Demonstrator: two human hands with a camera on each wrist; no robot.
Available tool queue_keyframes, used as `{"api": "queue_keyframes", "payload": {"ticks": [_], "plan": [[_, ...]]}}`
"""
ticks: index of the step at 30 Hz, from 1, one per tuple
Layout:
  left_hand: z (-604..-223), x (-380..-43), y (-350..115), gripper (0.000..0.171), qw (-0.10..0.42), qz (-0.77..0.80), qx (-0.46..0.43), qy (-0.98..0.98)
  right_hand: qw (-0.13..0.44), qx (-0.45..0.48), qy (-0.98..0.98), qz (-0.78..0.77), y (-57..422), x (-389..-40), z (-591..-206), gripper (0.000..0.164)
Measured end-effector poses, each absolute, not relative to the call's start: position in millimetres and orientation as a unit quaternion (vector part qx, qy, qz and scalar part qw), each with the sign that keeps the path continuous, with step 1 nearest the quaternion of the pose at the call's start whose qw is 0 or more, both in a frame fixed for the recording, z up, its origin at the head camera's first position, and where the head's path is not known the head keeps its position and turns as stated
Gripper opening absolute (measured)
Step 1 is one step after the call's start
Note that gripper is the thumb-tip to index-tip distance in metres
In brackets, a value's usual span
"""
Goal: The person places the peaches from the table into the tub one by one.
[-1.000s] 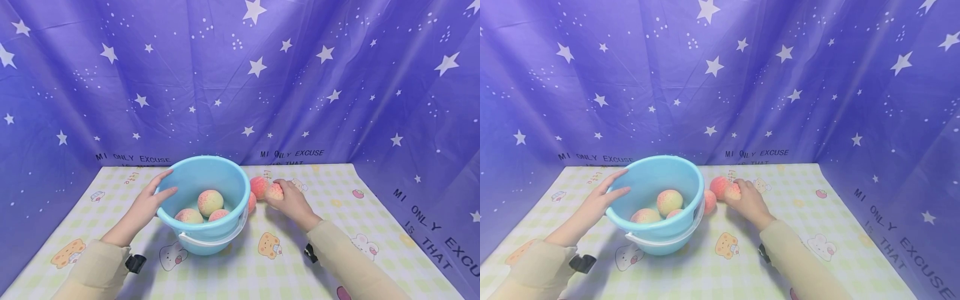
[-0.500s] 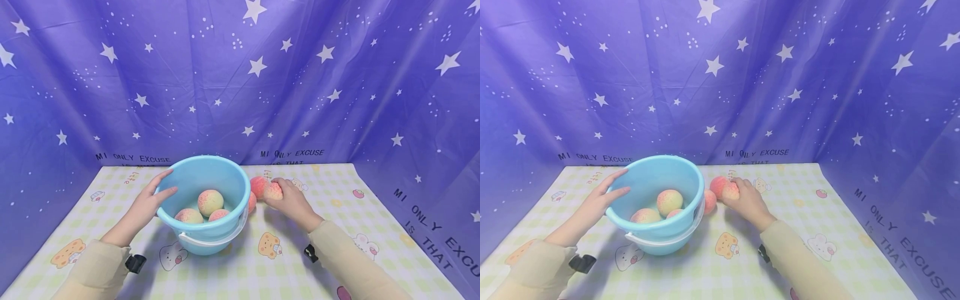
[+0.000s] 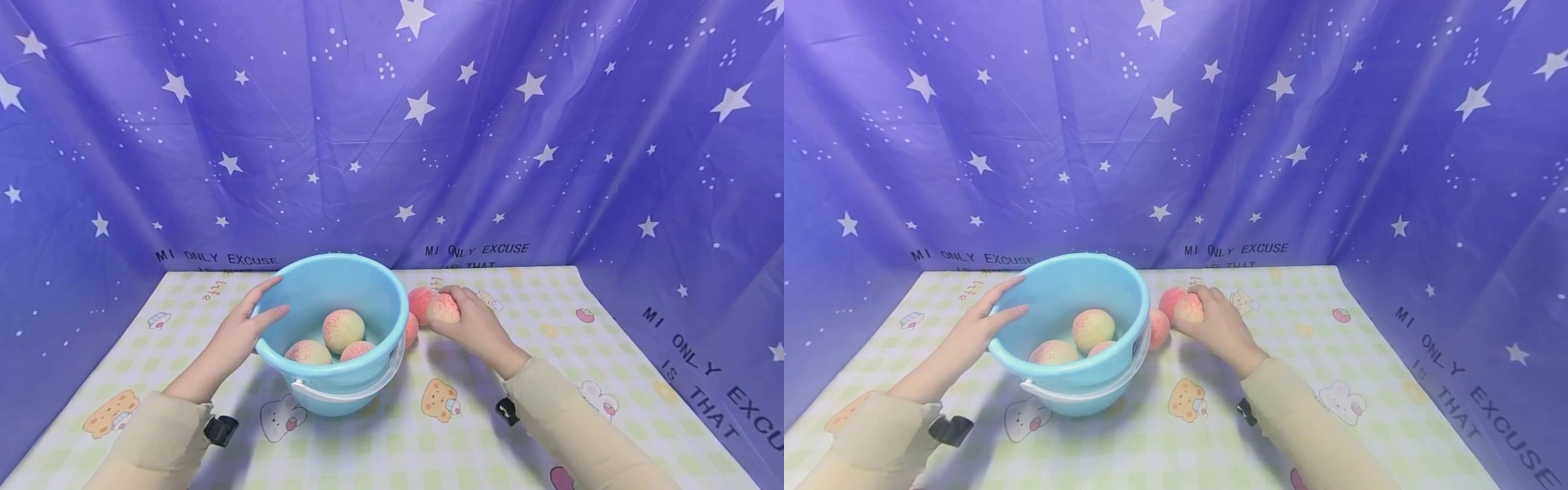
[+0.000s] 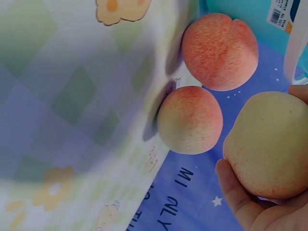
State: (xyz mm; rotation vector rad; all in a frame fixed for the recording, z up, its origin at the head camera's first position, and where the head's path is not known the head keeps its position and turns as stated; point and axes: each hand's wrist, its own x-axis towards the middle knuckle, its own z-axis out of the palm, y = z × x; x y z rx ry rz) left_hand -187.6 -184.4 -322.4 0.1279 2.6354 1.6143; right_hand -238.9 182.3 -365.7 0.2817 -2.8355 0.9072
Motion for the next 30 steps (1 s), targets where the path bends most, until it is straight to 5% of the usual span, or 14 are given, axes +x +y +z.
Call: {"api": "queue_keyframes", "payload": {"ticks": [30], "plan": [[-322.4,-187.3,-184.1,0.069,0.024,0.518,0.041,0.854,0.114,0.132,-0.938,0.298,169.2,-231.2,-326.9,0.066]]}}
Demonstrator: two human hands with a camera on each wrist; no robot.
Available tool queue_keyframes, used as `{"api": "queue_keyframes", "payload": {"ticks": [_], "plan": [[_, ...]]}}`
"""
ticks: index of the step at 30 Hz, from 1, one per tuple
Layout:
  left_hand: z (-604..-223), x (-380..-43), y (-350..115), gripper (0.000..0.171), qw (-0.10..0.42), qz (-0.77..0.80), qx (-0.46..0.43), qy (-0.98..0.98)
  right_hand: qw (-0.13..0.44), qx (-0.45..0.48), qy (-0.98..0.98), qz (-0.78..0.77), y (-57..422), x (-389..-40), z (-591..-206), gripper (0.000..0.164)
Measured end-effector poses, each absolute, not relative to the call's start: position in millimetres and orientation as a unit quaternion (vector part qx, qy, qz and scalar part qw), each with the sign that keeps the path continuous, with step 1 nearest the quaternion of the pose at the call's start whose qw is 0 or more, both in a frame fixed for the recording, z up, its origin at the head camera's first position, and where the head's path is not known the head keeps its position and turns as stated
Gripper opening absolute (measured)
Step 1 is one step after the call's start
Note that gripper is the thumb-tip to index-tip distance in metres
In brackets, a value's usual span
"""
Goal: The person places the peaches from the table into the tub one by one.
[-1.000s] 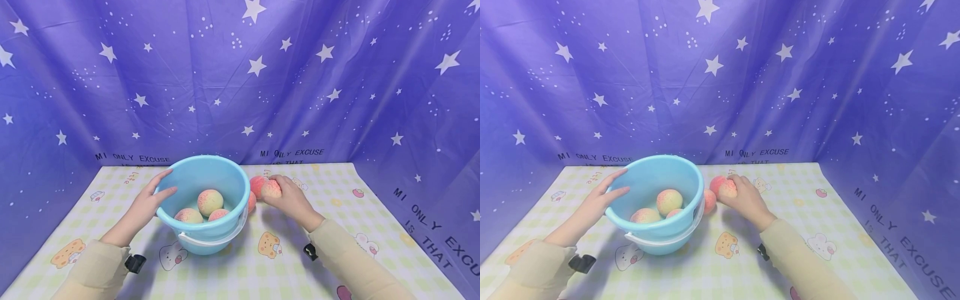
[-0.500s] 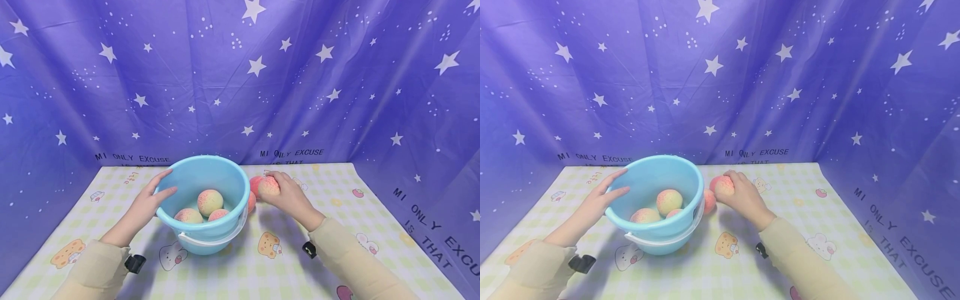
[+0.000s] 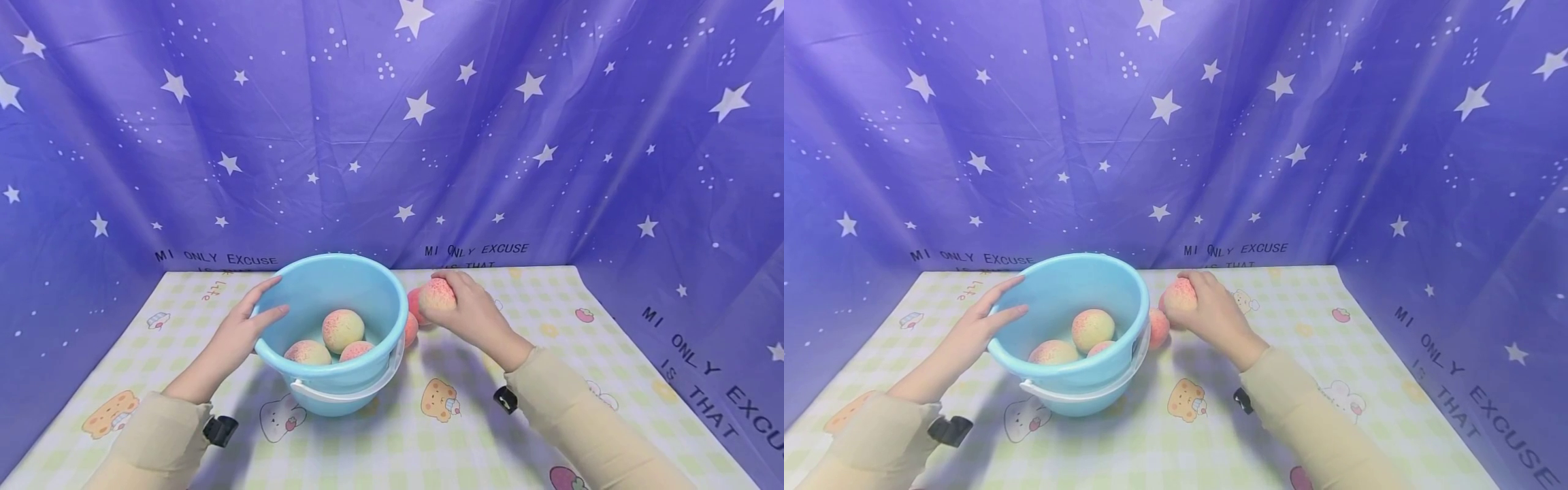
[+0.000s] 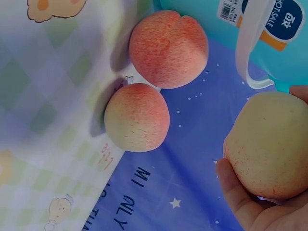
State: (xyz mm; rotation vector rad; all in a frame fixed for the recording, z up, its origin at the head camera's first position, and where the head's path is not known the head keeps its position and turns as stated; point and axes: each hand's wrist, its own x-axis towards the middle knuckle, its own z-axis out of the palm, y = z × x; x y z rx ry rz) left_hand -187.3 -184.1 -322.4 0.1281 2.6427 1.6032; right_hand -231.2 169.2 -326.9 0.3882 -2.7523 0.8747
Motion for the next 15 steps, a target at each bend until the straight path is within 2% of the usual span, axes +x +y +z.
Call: {"api": "queue_keyframes", "payload": {"ticks": [15], "plan": [[-322.5,-187.5,-184.1,0.069,0.028,0.528,0.042,0.848,0.135,0.142,-0.931,0.308,166.5,-228.3,-314.8,0.058]]}}
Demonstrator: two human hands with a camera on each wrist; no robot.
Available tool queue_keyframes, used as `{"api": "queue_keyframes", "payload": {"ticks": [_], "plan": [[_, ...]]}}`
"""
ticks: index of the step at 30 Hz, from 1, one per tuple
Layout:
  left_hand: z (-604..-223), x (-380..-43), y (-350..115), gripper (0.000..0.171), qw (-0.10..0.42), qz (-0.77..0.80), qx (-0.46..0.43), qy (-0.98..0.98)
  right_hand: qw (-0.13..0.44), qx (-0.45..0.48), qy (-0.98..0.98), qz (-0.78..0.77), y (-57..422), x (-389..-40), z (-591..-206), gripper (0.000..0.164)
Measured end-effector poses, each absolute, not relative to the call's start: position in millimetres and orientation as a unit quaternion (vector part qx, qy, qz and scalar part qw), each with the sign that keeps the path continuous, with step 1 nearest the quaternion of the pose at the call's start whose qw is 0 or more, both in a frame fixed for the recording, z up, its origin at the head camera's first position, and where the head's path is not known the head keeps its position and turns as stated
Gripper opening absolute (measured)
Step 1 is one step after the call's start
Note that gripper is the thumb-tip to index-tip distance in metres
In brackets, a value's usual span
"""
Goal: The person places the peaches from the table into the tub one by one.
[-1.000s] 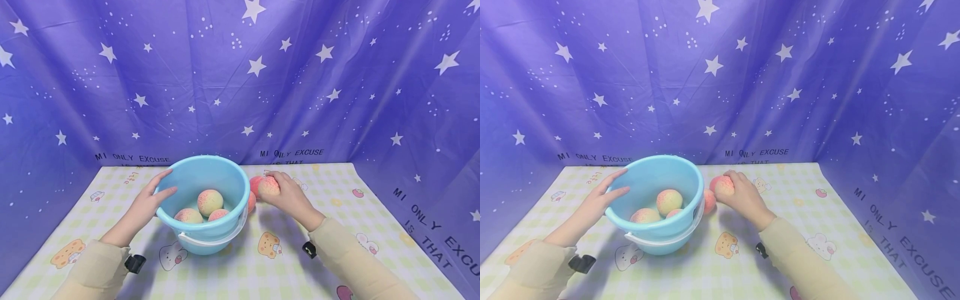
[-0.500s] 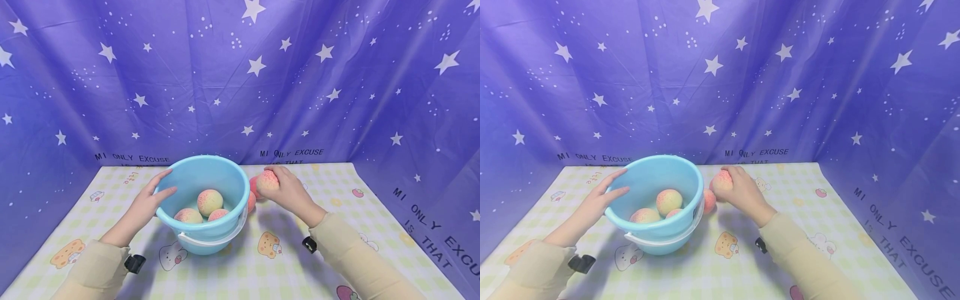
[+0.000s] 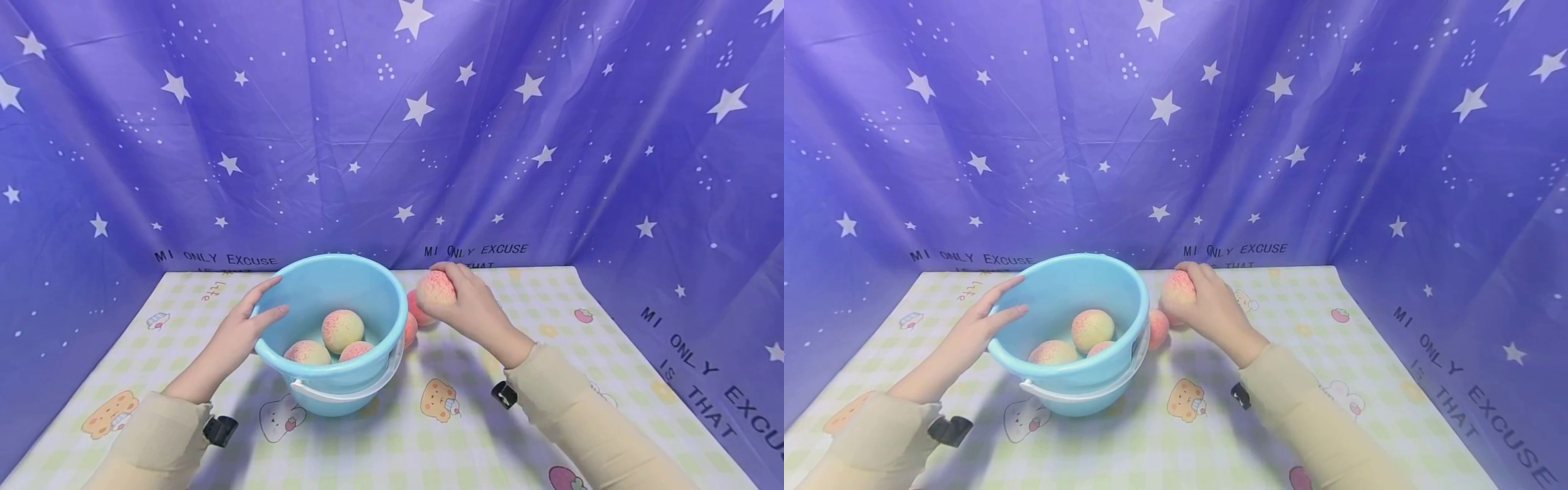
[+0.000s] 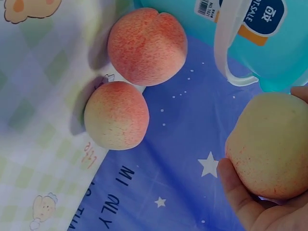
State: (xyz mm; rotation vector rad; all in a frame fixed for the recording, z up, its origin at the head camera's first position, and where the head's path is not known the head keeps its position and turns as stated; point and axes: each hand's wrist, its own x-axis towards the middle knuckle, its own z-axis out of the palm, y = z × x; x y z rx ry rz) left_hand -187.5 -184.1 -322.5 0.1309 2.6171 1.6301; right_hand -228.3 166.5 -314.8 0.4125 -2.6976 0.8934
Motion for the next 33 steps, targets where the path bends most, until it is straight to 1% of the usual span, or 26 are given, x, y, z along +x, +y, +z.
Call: {"api": "queue_keyframes", "payload": {"ticks": [28,33], "plan": [[-321.5,-187.2,-184.1,0.069,0.026,0.527,0.040,0.848,0.185,0.165,-0.905,0.346,151.1,-223.5,-298.7,0.060],[-321.0,-186.5,-183.7,0.069,0.026,0.527,0.040,0.848,0.196,0.168,-0.900,0.350,148.4,-223.1,-298.2,0.058]]}}
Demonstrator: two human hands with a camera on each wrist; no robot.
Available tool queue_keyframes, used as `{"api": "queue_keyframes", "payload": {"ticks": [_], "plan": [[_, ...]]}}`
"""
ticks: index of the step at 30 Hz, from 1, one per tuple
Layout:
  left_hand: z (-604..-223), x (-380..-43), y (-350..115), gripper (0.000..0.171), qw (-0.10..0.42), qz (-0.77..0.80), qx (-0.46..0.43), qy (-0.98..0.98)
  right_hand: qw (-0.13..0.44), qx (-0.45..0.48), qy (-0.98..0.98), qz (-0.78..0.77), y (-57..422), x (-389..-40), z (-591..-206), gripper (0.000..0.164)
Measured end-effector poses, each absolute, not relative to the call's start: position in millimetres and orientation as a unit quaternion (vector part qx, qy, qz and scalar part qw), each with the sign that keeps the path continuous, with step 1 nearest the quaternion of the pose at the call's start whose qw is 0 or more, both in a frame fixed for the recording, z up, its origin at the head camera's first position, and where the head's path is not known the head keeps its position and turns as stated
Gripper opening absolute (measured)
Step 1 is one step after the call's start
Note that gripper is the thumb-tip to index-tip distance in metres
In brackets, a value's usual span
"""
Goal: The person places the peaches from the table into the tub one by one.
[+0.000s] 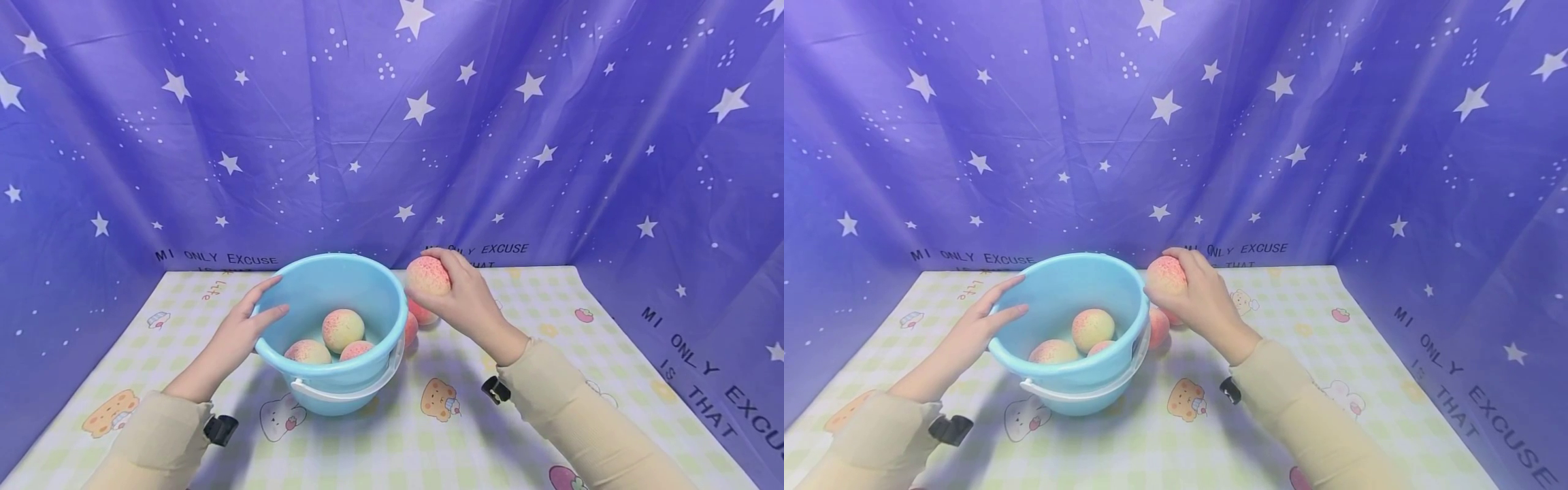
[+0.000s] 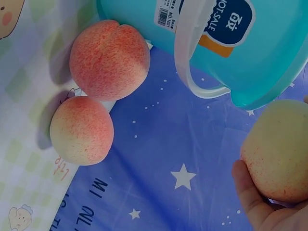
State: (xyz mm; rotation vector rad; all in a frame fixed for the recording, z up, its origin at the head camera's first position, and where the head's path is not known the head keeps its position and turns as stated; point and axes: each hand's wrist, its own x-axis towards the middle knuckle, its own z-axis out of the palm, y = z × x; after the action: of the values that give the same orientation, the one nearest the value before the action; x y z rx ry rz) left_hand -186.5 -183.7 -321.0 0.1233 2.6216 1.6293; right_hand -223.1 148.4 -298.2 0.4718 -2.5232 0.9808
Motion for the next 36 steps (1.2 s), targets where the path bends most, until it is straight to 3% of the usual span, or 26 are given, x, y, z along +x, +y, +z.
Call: {"api": "queue_keyframes", "payload": {"ticks": [13,36], "plan": [[-320.7,-186.4,-183.8,0.069,0.023,0.522,0.038,0.852,0.227,0.184,-0.879,0.377,139.4,-220.6,-296.4,0.057],[-323.2,-188.3,-184.4,0.069,0.027,0.529,0.039,0.848,0.232,0.207,-0.862,0.401,125.0,-218.5,-293.6,0.057]]}}
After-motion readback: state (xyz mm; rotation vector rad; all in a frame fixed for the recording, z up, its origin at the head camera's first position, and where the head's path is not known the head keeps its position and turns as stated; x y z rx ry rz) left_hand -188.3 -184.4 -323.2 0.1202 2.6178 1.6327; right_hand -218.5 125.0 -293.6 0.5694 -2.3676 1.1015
